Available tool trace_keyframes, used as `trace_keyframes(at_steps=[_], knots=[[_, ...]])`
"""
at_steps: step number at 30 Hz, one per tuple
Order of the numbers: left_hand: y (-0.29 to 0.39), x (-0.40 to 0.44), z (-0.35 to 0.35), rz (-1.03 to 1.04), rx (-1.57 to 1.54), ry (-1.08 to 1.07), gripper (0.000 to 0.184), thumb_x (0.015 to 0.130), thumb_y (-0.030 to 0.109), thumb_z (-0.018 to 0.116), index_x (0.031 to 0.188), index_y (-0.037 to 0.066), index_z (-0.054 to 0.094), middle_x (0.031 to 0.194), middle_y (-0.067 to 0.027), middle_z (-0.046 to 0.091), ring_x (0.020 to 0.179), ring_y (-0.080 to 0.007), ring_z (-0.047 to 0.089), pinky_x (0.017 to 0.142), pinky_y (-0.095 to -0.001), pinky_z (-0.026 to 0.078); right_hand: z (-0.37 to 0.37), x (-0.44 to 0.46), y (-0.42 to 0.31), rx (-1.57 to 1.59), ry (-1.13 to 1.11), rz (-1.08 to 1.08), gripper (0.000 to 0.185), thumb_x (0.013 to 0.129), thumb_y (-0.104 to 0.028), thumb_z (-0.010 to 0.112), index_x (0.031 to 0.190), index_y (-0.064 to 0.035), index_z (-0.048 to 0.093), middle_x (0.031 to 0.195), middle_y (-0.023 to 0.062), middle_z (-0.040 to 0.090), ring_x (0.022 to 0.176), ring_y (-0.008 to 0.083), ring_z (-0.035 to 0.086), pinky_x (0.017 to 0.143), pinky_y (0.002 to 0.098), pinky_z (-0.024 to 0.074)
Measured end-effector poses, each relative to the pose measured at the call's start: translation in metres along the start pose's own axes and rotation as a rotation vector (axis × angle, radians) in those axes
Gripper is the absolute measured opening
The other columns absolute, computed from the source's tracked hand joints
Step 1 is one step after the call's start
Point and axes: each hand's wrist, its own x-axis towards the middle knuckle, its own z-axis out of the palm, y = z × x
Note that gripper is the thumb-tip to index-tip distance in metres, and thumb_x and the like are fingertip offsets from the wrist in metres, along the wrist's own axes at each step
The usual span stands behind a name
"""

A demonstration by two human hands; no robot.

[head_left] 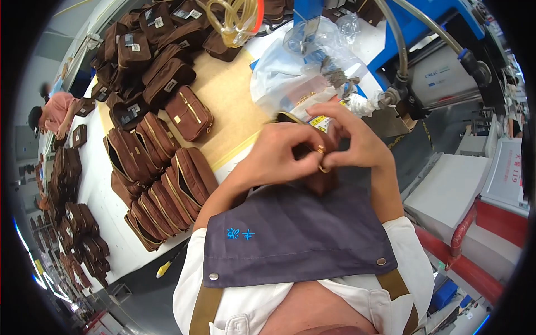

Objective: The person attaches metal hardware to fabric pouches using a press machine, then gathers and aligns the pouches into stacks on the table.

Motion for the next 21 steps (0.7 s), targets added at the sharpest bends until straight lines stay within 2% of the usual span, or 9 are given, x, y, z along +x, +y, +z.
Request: trace_keyframes(at_steps=[3, 5, 7, 9, 10, 12, 16, 18, 21], knots=[[-0.007, 0.027, 0.023, 0.093, -0.153, -0.197, 0.009, 0.077, 0.009, 0.07, 0.084, 0.003, 0.069, 0.079, -0.0066, 0.069, 0.073, -0.0188, 0.066, 0.068, -0.0311, 0.052, -0.018, -0.021, 0.009, -0.025, -0.107, -0.051, 0.065, 0.073, -0.024, 0.087, 0.129, -0.0062, 0.059, 0.119, 0.0087, 0.062, 0.087, 0.0142, 0.063, 0.077, 0.0305, 0.0513], [-0.013, 0.042, 0.038, 0.05, -0.188, -0.245, 0.009, 0.078, 0.01, 0.071, 0.085, 0.004, 0.07, 0.079, -0.0058, 0.068, 0.072, -0.019, 0.065, 0.068, -0.031, 0.051, -0.04, -0.045, 0.019, -0.272, -0.197, 0.117, 0.057, 0.075, -0.026, 0.085, 0.122, -0.0041, 0.064, 0.108, 0.007, 0.067, 0.086, 0.0142, 0.062, 0.077, 0.0302, 0.0503], [-0.025, 0.056, 0.049, -0.028, -0.202, -0.261, 0.01, 0.078, 0.011, 0.072, 0.086, 0.005, 0.07, 0.082, -0.0054, 0.067, 0.074, -0.0188, 0.063, 0.069, -0.031, 0.051, -0.049, -0.056, 0.024, -0.1, -0.081, 0.308, 0.045, 0.077, -0.027, 0.084, 0.111, -0.0032, 0.067, 0.093, 0.0039, 0.067, 0.084, 0.0124, 0.06, 0.076, 0.0289, 0.0488], [-0.038, 0.07, 0.061, 0.139, -0.116, -0.113, 0.011, 0.079, 0.013, 0.072, 0.087, 0.005, 0.071, 0.087, -0.0056, 0.063, 0.078, -0.0172, 0.061, 0.07, -0.0305, 0.05, -0.054, -0.062, 0.036, 0.035, 0.095, 0.392, 0.033, 0.077, -0.025, 0.084, 0.095, -0.0034, 0.066, 0.078, -0.0022, 0.062, 0.078, 0.0086, 0.056, 0.072, 0.0272, 0.0456], [-0.042, 0.076, 0.064, 0.219, -0.073, -0.036, 0.011, 0.079, 0.013, 0.073, 0.087, 0.005, 0.071, 0.089, -0.0056, 0.062, 0.079, -0.0164, 0.06, 0.071, -0.0302, 0.05, -0.057, -0.063, 0.04, 0.014, 0.149, 0.385, 0.036, 0.076, -0.025, 0.084, 0.098, -0.0033, 0.065, 0.081, -0.0024, 0.062, 0.077, 0.0079, 0.055, 0.071, 0.0257, 0.0445], [-0.049, 0.085, 0.067, 0.097, -0.124, -0.053, 0.015, 0.078, 0.016, 0.076, 0.087, 0.005, 0.07, 0.092, -0.0051, 0.056, 0.083, -0.0147, 0.058, 0.072, -0.0296, 0.048, -0.063, -0.064, 0.043, -0.03, 0.249, 0.369, 0.043, 0.074, -0.025, 0.086, 0.105, -0.0032, 0.064, 0.086, -0.0028, 0.061, 0.076, 0.0066, 0.052, 0.068, 0.0227, 0.0422], [-0.063, 0.104, 0.076, -0.109, -0.255, 0.002, 0.02, 0.079, 0.019, 0.078, 0.085, 0.002, 0.069, 0.09, -0.0043, 0.059, 0.077, -0.014, 0.061, 0.067, -0.028, 0.05, -0.08, -0.059, 0.047, -0.094, 0.44, 0.384, 0.042, 0.075, -0.019, 0.085, 0.106, -0.0029, 0.063, 0.093, 0.0002, 0.064, 0.088, 0.0086, 0.059, 0.078, 0.0249, 0.0478], [-0.074, 0.116, 0.081, -0.202, -0.419, 0.036, 0.021, 0.077, 0.021, 0.077, 0.082, 0.002, 0.07, 0.087, -0.0068, 0.061, 0.072, -0.0168, 0.064, 0.06, -0.0286, 0.053, -0.087, -0.053, 0.051, 0.059, 0.436, 0.361, 0.044, 0.076, -0.017, 0.084, 0.112, -0.0014, 0.062, 0.099, 0.0022, 0.065, 0.093, 0.0105, 0.061, 0.084, 0.0274, 0.0493], [-0.078, 0.127, 0.078, -0.328, -0.598, 0.031, 0.02, 0.081, 0.019, 0.076, 0.08, 0.0, 0.069, 0.078, -0.0049, 0.066, 0.068, -0.0114, 0.062, 0.056, -0.0266, 0.05, -0.091, -0.042, 0.053, 0.163, 0.435, 0.277, 0.049, 0.077, -0.019, 0.084, 0.116, -0.0003, 0.061, 0.103, 0.0027, 0.065, 0.095, 0.0114, 0.061, 0.086, 0.0281, 0.0488]])
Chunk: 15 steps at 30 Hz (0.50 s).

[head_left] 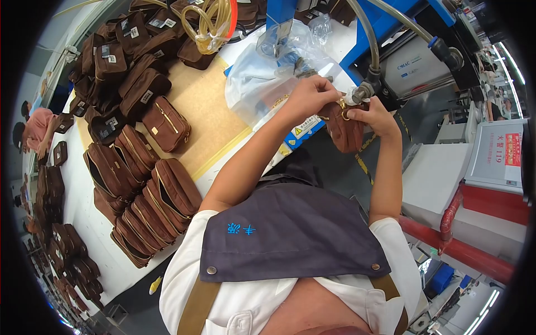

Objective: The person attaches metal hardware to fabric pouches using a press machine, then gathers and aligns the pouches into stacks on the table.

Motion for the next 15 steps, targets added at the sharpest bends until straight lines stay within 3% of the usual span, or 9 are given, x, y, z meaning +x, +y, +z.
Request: trace_keyframes(at_steps=[2, 5, 8, 11, 15], knots=[[-0.003, 0.005, -0.001, -0.02, 0.024, 0.029, 0.021, 0.08, 0.02, 0.076, 0.08, 0.0, 0.069, 0.076, -0.0045, 0.066, 0.068, -0.0104, 0.061, 0.06, -0.0263, 0.05, -0.003, 0.005, 0.011, 0.021, -0.01, -0.075, 0.052, 0.077, -0.022, 0.084, 0.117, 0.0001, 0.06, 0.105, 0.003, 0.065, 0.097, 0.0122, 0.061, 0.088, 0.0286, 0.0484], [0.004, 0.004, 0.002, -0.015, 0.164, 0.025, 0.016, 0.087, 0.017, 0.073, 0.089, 0.001, 0.068, 0.081, -0.0013, 0.065, 0.071, -0.0082, 0.059, 0.062, -0.0243, 0.047, -0.009, 0.007, 0.034, 0.132, 0.012, -0.006, 0.057, 0.077, -0.027, 0.085, 0.12, 0.0003, 0.059, 0.11, 0.004, 0.064, 0.101, 0.0133, 0.061, 0.09, 0.0288, 0.0479], [0.006, 0.005, 0.004, -0.02, 0.247, 0.04, 0.015, 0.086, 0.016, 0.072, 0.088, 0.001, 0.069, 0.08, -0.0016, 0.065, 0.07, -0.0078, 0.057, 0.061, -0.0247, 0.046, 0.0, 0.005, 0.033, 0.223, -0.016, 0.011, 0.062, 0.076, -0.031, 0.085, 0.121, 0.0004, 0.058, 0.113, 0.0048, 0.063, 0.104, 0.0143, 0.06, 0.092, 0.0293, 0.048], [-0.002, 0.008, 0.005, 0.009, 0.195, 0.097, 0.027, 0.074, 0.025, 0.077, 0.077, -0.002, 0.071, 0.078, -0.008, 0.067, 0.069, -0.0147, 0.062, 0.065, -0.0297, 0.05, 0.0, 0.005, 0.031, 0.217, -0.009, 0.048, 0.065, 0.075, -0.033, 0.085, 0.123, 0.0007, 0.058, 0.114, 0.005, 0.063, 0.106, 0.0155, 0.06, 0.094, 0.0302, 0.0478], [-0.006, 0.011, 0.007, 0.05, 0.208, 0.126, 0.029, 0.074, 0.027, 0.078, 0.076, -0.002, 0.071, 0.077, -0.0088, 0.067, 0.07, -0.0164, 0.063, 0.065, -0.0309, 0.05, -0.012, 0.012, 0.033, 0.19, -0.089, 0.059, 0.072, 0.073, -0.032, 0.086, 0.13, 0.0015, 0.056, 0.12, 0.006, 0.063, 0.109, 0.0169, 0.06, 0.097, 0.0313, 0.0471]])
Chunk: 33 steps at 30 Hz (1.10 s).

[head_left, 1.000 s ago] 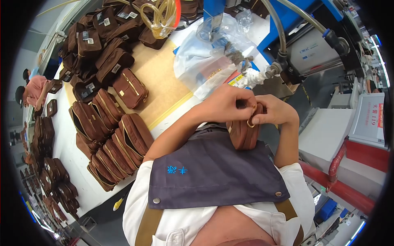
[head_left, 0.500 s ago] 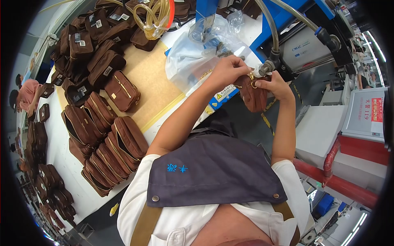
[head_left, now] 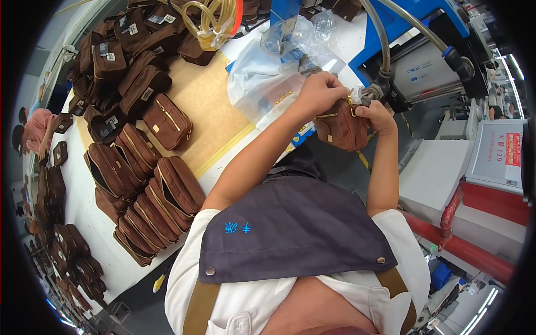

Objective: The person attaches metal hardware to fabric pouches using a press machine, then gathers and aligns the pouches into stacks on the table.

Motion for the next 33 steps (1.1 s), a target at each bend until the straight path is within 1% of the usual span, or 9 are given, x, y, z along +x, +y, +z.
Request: trace_keyframes(at_steps=[5, 8, 11, 17, 23, 26, 30, 32, 33], knots=[[-0.006, 0.001, 0.0, 0.057, 0.032, -0.002, 0.033, 0.075, 0.031, 0.079, 0.076, -0.001, 0.072, 0.083, -0.0106, 0.067, 0.074, -0.0194, 0.064, 0.069, -0.0328, 0.051, -0.021, 0.016, 0.019, 0.064, -0.15, -0.019, 0.077, 0.073, -0.029, 0.086, 0.136, 0.001, 0.054, 0.125, 0.0058, 0.063, 0.115, 0.0175, 0.059, 0.101, 0.0311, 0.0456], [-0.004, 0.001, 0.0, -0.022, -0.031, -0.035, 0.032, 0.074, 0.03, 0.078, 0.078, -0.001, 0.073, 0.086, -0.0117, 0.067, 0.077, -0.0207, 0.064, 0.072, -0.0338, 0.051, -0.016, 0.015, 0.02, 0.122, -0.157, 0.004, 0.079, 0.073, -0.031, 0.086, 0.137, -0.0001, 0.053, 0.126, 0.0053, 0.062, 0.117, 0.0169, 0.059, 0.102, 0.0312, 0.0456], [-0.002, -0.002, 0.0, 0.053, 0.035, 0.015, 0.029, 0.075, 0.027, 0.077, 0.079, -0.001, 0.073, 0.087, -0.0123, 0.068, 0.078, -0.0204, 0.065, 0.073, -0.0334, 0.051, -0.019, 0.015, 0.021, 0.067, -0.114, 0.011, 0.08, 0.072, -0.034, 0.086, 0.137, -0.0011, 0.053, 0.127, 0.0046, 0.061, 0.116, 0.0163, 0.059, 0.101, 0.0313, 0.0467], [0.003, -0.004, -0.003, -0.008, -0.038, -0.036, 0.027, 0.077, 0.025, 0.075, 0.08, -0.002, 0.072, 0.087, -0.0129, 0.067, 0.08, -0.0201, 0.065, 0.073, -0.0326, 0.051, -0.007, 0.011, 0.012, 0.095, -0.107, -0.027, 0.073, 0.075, -0.033, 0.085, 0.133, -0.0015, 0.053, 0.121, 0.0035, 0.061, 0.113, 0.0149, 0.059, 0.099, 0.0292, 0.047], [0.002, -0.016, -0.002, 0.165, 0.139, -0.027, 0.026, 0.085, 0.026, 0.071, 0.084, -0.001, 0.069, 0.084, -0.0097, 0.066, 0.076, -0.0163, 0.063, 0.07, -0.0315, 0.05, 0.0, -0.003, 0.005, 0.076, 0.02, 0.022, 0.074, 0.076, -0.033, 0.084, 0.133, 0.0005, 0.05, 0.118, 0.004, 0.061, 0.108, 0.0134, 0.059, 0.095, 0.0278, 0.0476], [0.021, -0.042, 0.001, 0.066, 0.059, -0.131, 0.023, 0.087, 0.025, 0.07, 0.089, 0.002, 0.066, 0.081, -0.0075, 0.066, 0.074, -0.0141, 0.063, 0.067, -0.0299, 0.051, -0.008, -0.021, -0.005, -0.096, -0.083, 0.002, 0.072, 0.079, -0.023, 0.08, 0.14, -0.0032, 0.048, 0.121, 0.0046, 0.059, 0.108, 0.0134, 0.057, 0.097, 0.0297, 0.0453], [0.014, -0.071, 0.015, 0.137, 0.0, -0.311, 0.014, 0.089, 0.015, 0.069, 0.092, 0.004, 0.06, 0.082, 0.0004, 0.064, 0.073, -0.0059, 0.059, 0.064, -0.025, 0.049, 0.02, -0.061, -0.034, -0.326, -0.126, 0.06, 0.071, 0.079, -0.029, 0.081, 0.137, -0.0027, 0.05, 0.118, 0.0061, 0.06, 0.105, 0.014, 0.059, 0.091, 0.0299, 0.0485], [0.02, -0.085, 0.029, 0.125, -0.029, -0.216, 0.015, 0.088, 0.011, 0.071, 0.094, 0.003, 0.06, 0.08, -0.0002, 0.064, 0.074, -0.0062, 0.061, 0.065, -0.0243, 0.05, 0.047, -0.079, -0.04, -0.354, -0.061, -0.007, 0.07, 0.078, -0.033, 0.081, 0.134, -0.0024, 0.052, 0.117, 0.0074, 0.061, 0.104, 0.0163, 0.061, 0.089, 0.0309, 0.05], [0.015, -0.088, 0.036, 0.12, -0.057, -0.184, 0.015, 0.089, 0.011, 0.071, 0.095, 0.003, 0.06, 0.08, -0.0003, 0.064, 0.074, -0.0063, 0.061, 0.065, -0.0243, 0.051, 0.057, -0.087, -0.047, -0.659, -0.004, -0.107, 0.072, 0.077, -0.034, 0.082, 0.133, -0.0018, 0.052, 0.12, 0.01, 0.06, 0.105, 0.0203, 0.063, 0.09, 0.0321, 0.0506]])
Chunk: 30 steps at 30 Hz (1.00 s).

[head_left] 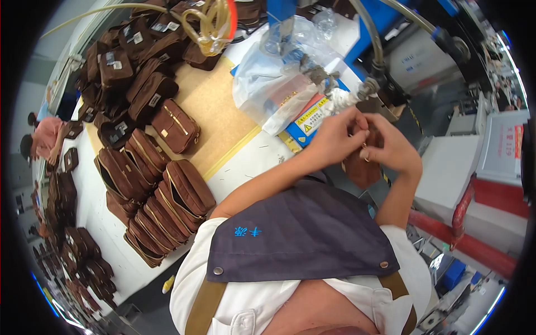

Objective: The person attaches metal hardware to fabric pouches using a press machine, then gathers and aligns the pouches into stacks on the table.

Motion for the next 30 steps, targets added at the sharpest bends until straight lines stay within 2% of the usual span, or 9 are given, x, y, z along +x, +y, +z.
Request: trace_keyframes(at_steps=[2, 5, 9, 15, 18, 21, 24, 28, 30], knots=[[-0.014, 0.003, 0.008, -0.057, -0.053, 0.038, 0.015, 0.091, 0.012, 0.071, 0.098, 0.003, 0.061, 0.08, -0.0007, 0.065, 0.075, -0.0068, 0.062, 0.066, -0.0242, 0.051, 0.019, -0.013, -0.011, -0.406, 0.196, -0.051, 0.069, 0.073, -0.034, 0.081, 0.129, -0.0044, 0.054, 0.114, 0.0161, 0.065, 0.101, 0.0331, 0.066, 0.087, 0.0381, 0.0531], [-0.02, 0.005, 0.003, -0.103, -0.003, -0.046, 0.014, 0.093, 0.012, 0.069, 0.1, 0.003, 0.061, 0.082, -0.0015, 0.066, 0.077, -0.0068, 0.063, 0.067, -0.025, 0.052, 0.027, -0.006, -0.029, -0.473, 0.079, 0.344, 0.061, 0.072, -0.03, 0.076, 0.127, -0.0098, 0.058, 0.101, 0.0162, 0.07, 0.094, 0.035, 0.068, 0.084, 0.0415, 0.0541], [-0.02, -0.014, -0.022, 0.379, 0.363, 0.072, 0.013, 0.089, 0.005, 0.069, 0.101, 0.003, 0.068, 0.091, -0.0053, 0.072, 0.082, -0.0129, 0.068, 0.073, -0.0279, 0.054, -0.006, -0.013, 0.001, -0.482, 0.176, 0.293, 0.052, 0.07, -0.029, 0.071, 0.119, -0.013, 0.064, 0.099, 0.0158, 0.072, 0.092, 0.0351, 0.07, 0.081, 0.0428, 0.0541], [-0.04, -0.059, -0.169, 0.335, 0.719, 0.968, 0.011, 0.092, 0.002, 0.066, 0.103, 0.001, 0.068, 0.091, -0.0064, 0.071, 0.083, -0.0137, 0.069, 0.074, -0.0262, 0.053, -0.075, 0.026, 0.067, -0.571, 0.569, 0.29, 0.049, 0.075, -0.029, 0.07, 0.12, -0.0111, 0.063, 0.105, 0.0162, 0.071, 0.098, 0.035, 0.068, 0.086, 0.0413, 0.0532], [-0.069, -0.084, -0.248, 0.198, 0.984, 1.153, 0.014, 0.092, 0.01, 0.067, 0.103, 0.001, 0.07, 0.089, -0.0103, 0.07, 0.079, -0.0214, 0.066, 0.074, -0.0315, 0.053, -0.092, 0.075, 0.116, -0.466, 0.781, 0.052, 0.054, 0.077, -0.027, 0.071, 0.127, -0.0091, 0.06, 0.111, 0.0168, 0.069, 0.103, 0.0325, 0.068, 0.089, 0.0387, 0.0526], [-0.087, -0.11, -0.288, -0.157, 1.347, 1.106, 0.037, 0.088, 0.021, 0.067, 0.121, 0.004, 0.063, 0.114, -0.0164, 0.063, 0.112, -0.0331, 0.058, 0.094, -0.0449, 0.047, -0.087, 0.122, 0.164, -0.31, 0.835, -0.05, 0.06, 0.077, -0.028, 0.073, 0.131, -0.0073, 0.057, 0.12, 0.0193, 0.065, 0.109, 0.0334, 0.065, 0.093, 0.0391, 0.051], [-0.114, -0.126, -0.3, -0.354, 1.393, 1.053, 0.055, 0.085, 0.029, 0.068, 0.134, 0.006, 0.055, 0.132, -0.0211, 0.054, 0.124, -0.0391, 0.049, 0.103, -0.0488, 0.041, -0.069, 0.163, 0.203, -0.423, 0.683, 0.188, 0.062, 0.078, -0.031, 0.074, 0.131, -0.004, 0.056, 0.127, 0.0214, 0.061, 0.118, 0.0377, 0.059, 0.099, 0.0425, 0.0475], [-0.137, -0.133, -0.296, -0.445, 1.378, 1.106, 0.065, 0.084, 0.035, 0.07, 0.14, 0.007, 0.051, 0.142, -0.0237, 0.047, 0.131, -0.0415, 0.045, 0.108, -0.0493, 0.039, -0.059, 0.183, 0.269, -0.517, 0.679, -0.164, 0.063, 0.078, -0.031, 0.074, 0.132, -0.0034, 0.054, 0.13, 0.0226, 0.059, 0.12, 0.0421, 0.056, 0.1, 0.0444, 0.047], [-0.133, -0.132, -0.291, -0.439, 1.365, 1.117, 0.065, 0.083, 0.035, 0.07, 0.139, 0.007, 0.051, 0.141, -0.0238, 0.048, 0.13, -0.0412, 0.046, 0.108, -0.0497, 0.04, -0.037, 0.179, 0.3, -0.481, 0.765, -0.039, 0.049, 0.085, -0.026, 0.068, 0.129, -0.0053, 0.059, 0.129, 0.0224, 0.061, 0.12, 0.0415, 0.057, 0.101, 0.0456, 0.0467]])
